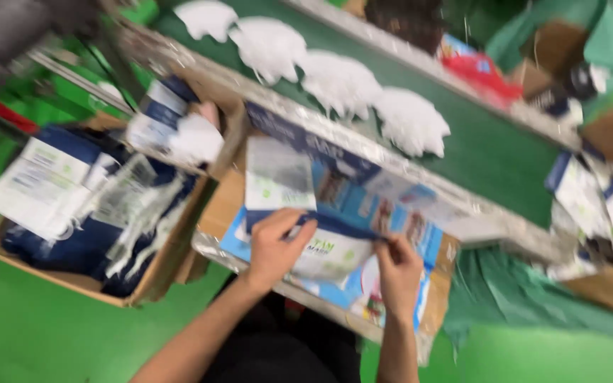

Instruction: The recorder is packaging individual 3D face masks into printed plastic pouches at a manufacturing facility.

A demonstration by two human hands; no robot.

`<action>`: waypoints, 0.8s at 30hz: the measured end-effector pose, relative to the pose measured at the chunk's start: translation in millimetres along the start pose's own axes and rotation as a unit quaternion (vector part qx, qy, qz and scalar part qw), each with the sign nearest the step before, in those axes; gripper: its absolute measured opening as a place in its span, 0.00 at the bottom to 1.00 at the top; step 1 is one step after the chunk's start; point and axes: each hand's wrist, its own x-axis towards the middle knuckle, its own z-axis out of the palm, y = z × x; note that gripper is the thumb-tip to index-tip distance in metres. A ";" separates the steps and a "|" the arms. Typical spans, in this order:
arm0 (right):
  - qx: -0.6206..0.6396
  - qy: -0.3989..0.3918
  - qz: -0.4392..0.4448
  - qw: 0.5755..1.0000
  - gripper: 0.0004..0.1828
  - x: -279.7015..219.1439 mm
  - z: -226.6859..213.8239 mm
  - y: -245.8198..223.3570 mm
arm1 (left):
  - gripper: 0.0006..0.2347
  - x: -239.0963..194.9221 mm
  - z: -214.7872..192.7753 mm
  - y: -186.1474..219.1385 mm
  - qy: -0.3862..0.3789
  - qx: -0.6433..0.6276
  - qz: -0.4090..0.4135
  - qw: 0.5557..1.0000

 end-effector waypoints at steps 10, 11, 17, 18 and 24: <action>0.193 -0.001 0.010 0.981 0.05 -3.7 7.0 6.5 | 0.05 -22.1 28.6 -10.4 -0.140 -0.127 -0.102 0.977; 0.176 -0.015 0.032 0.984 0.06 -6.2 5.6 14.5 | 0.05 -23.8 29.2 -9.0 -0.152 -0.101 -0.066 0.981; -0.227 0.501 -0.232 0.802 0.06 68.9 -136.6 -16.7 | 0.23 -3.7 11.5 -26.8 -0.170 0.158 0.118 0.965; -0.226 0.503 -0.237 0.800 0.06 93.5 -138.4 -42.2 | 0.23 -11.6 6.2 -53.9 -0.167 0.155 0.122 0.966; -0.432 0.092 -0.247 0.862 0.21 290.7 -105.8 -24.3 | 0.23 -44.4 11.8 -145.8 -0.246 0.359 0.038 0.899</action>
